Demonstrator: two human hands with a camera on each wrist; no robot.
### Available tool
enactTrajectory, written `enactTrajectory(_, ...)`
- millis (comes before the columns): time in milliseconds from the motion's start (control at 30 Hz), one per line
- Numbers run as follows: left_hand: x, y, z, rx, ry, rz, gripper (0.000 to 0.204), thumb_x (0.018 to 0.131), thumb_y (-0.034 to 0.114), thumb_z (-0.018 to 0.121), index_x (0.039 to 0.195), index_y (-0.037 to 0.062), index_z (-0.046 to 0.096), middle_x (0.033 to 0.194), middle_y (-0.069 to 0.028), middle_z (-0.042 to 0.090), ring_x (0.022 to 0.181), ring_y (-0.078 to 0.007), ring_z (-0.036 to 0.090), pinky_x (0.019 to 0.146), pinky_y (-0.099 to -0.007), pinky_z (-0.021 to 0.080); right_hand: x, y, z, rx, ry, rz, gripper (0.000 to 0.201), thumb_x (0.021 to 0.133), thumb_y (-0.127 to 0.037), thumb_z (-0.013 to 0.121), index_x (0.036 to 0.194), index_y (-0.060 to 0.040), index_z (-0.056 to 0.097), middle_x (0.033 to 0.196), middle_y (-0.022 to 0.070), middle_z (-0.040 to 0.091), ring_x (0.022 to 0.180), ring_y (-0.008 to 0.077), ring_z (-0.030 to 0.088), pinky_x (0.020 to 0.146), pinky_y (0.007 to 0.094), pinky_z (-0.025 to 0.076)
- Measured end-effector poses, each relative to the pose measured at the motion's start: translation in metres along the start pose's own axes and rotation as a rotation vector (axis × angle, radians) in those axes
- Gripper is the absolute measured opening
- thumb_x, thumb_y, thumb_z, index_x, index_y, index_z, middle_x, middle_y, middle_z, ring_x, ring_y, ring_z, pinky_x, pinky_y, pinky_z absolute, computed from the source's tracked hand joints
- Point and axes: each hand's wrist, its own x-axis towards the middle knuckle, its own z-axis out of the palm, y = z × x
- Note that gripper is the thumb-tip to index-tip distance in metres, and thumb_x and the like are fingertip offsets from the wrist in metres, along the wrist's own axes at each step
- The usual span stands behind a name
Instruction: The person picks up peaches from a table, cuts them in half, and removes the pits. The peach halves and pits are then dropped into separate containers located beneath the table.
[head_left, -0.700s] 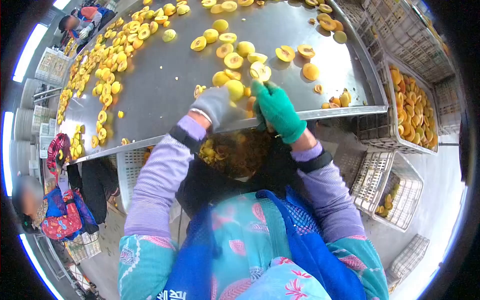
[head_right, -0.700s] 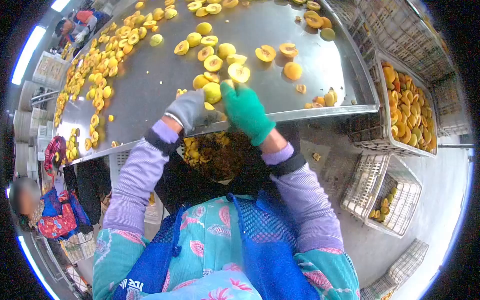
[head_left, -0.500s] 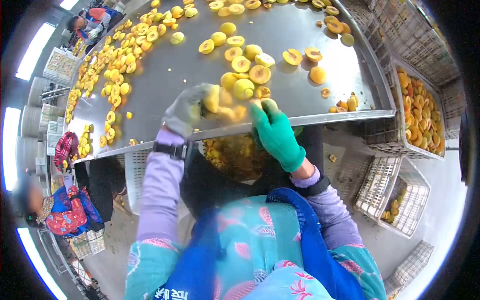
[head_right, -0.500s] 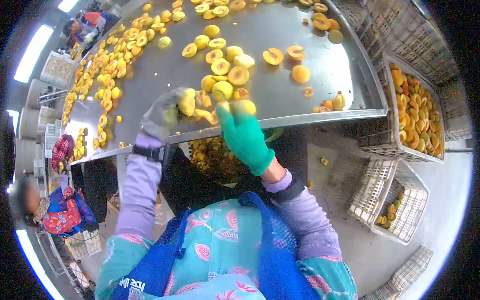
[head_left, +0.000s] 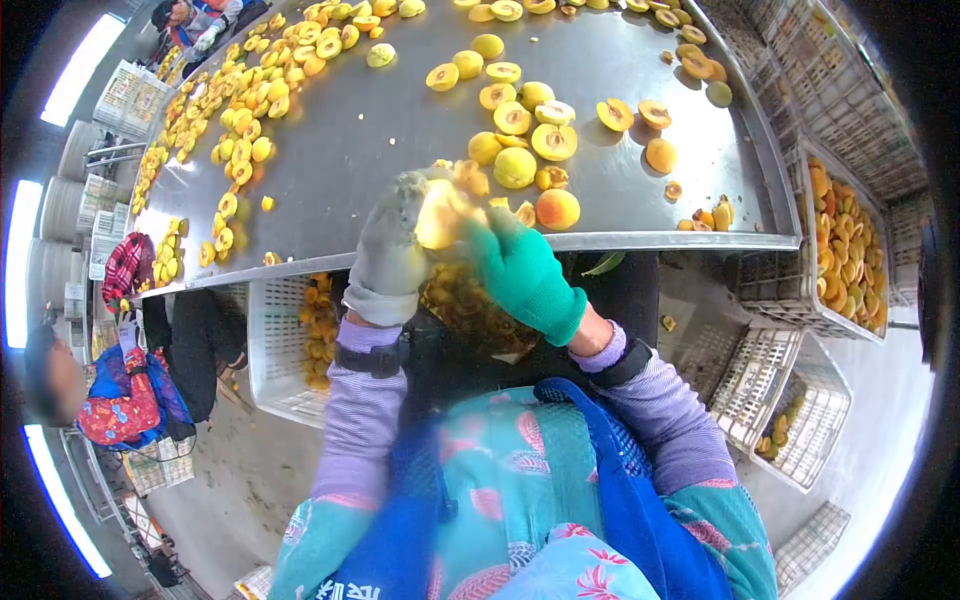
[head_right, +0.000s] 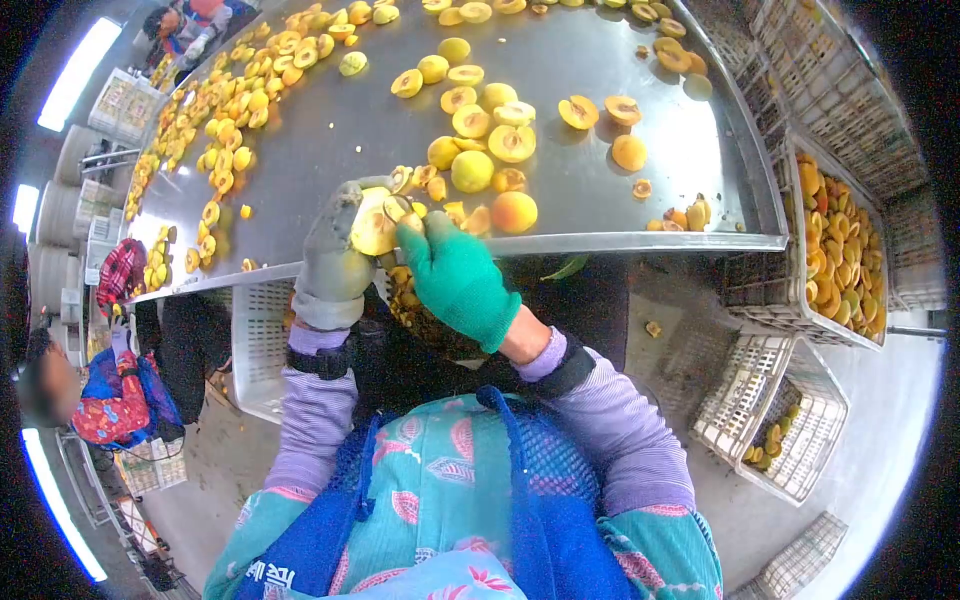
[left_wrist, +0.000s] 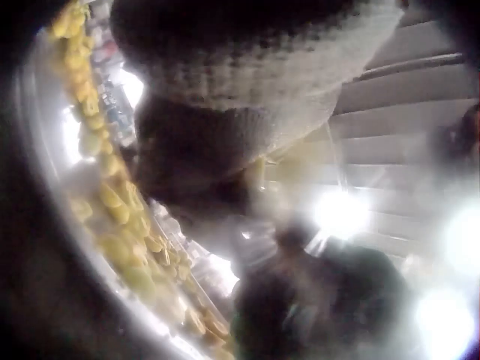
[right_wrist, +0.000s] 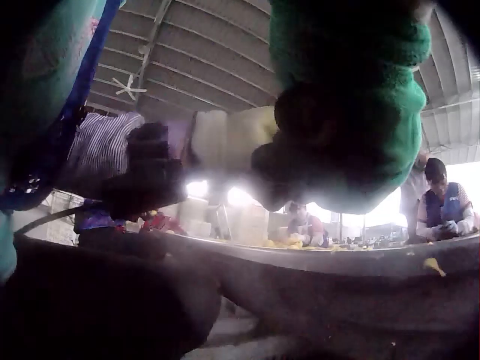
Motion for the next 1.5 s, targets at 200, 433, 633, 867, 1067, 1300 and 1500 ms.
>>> enactTrajectory(200, -0.001, 0.016, -0.002, 0.39, 0.031, -0.007, 0.04, 0.095, 0.037, 0.052, 0.117, 0.0047, 0.057, 0.106, -0.0098, 0.063, 0.096, -0.0198, 0.062, 0.082, -0.0311, 0.052, 0.027, 0.006, 0.0, -0.142, 0.202, -0.077, 0.018, 0.095, -0.017, 0.048, 0.1, -0.0005, 0.052, 0.075, 0.023, 0.055, 0.068, 0.0392, 0.058, 0.053, 0.045, 0.044)
enactTrajectory(433, -0.003, -0.026, -0.005, 0.491, 0.21, 0.223, 0.025, 0.096, 0.025, 0.051, 0.105, 0.0045, 0.061, 0.101, -0.0098, 0.065, 0.088, -0.0201, 0.064, 0.079, -0.0319, 0.053, -0.021, -0.023, 0.001, -0.172, 0.081, -0.071, 0.019, 0.096, -0.021, 0.049, 0.097, -0.002, 0.053, 0.068, 0.0202, 0.053, 0.058, 0.0389, 0.056, 0.047, 0.0464, 0.041)
enactTrajectory(633, -0.005, 0.001, 0.013, 0.093, 0.155, 0.027, 0.024, 0.098, 0.019, 0.044, 0.103, 0.0013, 0.06, 0.098, -0.0107, 0.065, 0.089, -0.0191, 0.064, 0.078, -0.0305, 0.052, -0.016, -0.011, 0.002, -0.125, 0.075, -0.08, 0.023, 0.096, -0.025, 0.049, 0.091, -0.0023, 0.052, 0.068, 0.023, 0.055, 0.061, 0.042, 0.057, 0.05, 0.0495, 0.042)
enactTrajectory(867, 0.0, -0.001, 0.014, 0.218, 0.084, 0.056, 0.03, 0.098, 0.02, 0.043, 0.111, -0.0002, 0.061, 0.106, -0.0118, 0.065, 0.093, -0.0186, 0.063, 0.081, -0.0303, 0.05, -0.02, -0.014, -0.008, 0.038, 0.042, -0.007, 0.026, 0.096, -0.026, 0.048, 0.09, -0.0009, 0.051, 0.071, 0.0248, 0.056, 0.065, 0.0444, 0.056, 0.054, 0.0512, 0.042)
enactTrajectory(1067, 0.008, 0.005, 0.034, 0.246, 0.084, 0.02, 0.03, 0.097, 0.018, 0.042, 0.106, 0.001, 0.064, 0.101, -0.0099, 0.066, 0.088, -0.0194, 0.064, 0.08, -0.0308, 0.05, -0.022, -0.01, -0.019, 0.039, 0.014, 0.039, 0.027, 0.097, -0.024, 0.044, 0.092, 0.0004, 0.052, 0.073, 0.0255, 0.056, 0.067, 0.0439, 0.057, 0.055, 0.0493, 0.043)
enactTrajectory(1300, 0.016, -0.072, 0.038, 0.634, 0.104, 0.367, 0.031, 0.098, 0.018, 0.041, 0.118, 0.0011, 0.057, 0.115, -0.0099, 0.062, 0.105, -0.0205, 0.059, 0.091, -0.0301, 0.048, -0.037, 0.018, 0.017, 0.047, 0.208, -0.145, 0.009, 0.074, -0.006, 0.055, 0.079, -0.0017, 0.062, 0.073, 0.0189, 0.059, 0.065, 0.0346, 0.057, 0.058, 0.0433, 0.045)
enactTrajectory(1500, 0.024, -0.068, 0.073, 0.296, -0.044, 0.12, 0.028, 0.096, 0.02, 0.044, 0.113, 0.0038, 0.058, 0.112, -0.0098, 0.06, 0.097, -0.0193, 0.059, 0.083, -0.0299, 0.048, -0.036, 0.024, 0.015, 0.545, 0.179, 0.485, 0.043, 0.1, -0.035, 0.036, 0.112, 0.0021, 0.055, 0.073, 0.0251, 0.058, 0.064, 0.0378, 0.059, 0.059, 0.0451, 0.047)
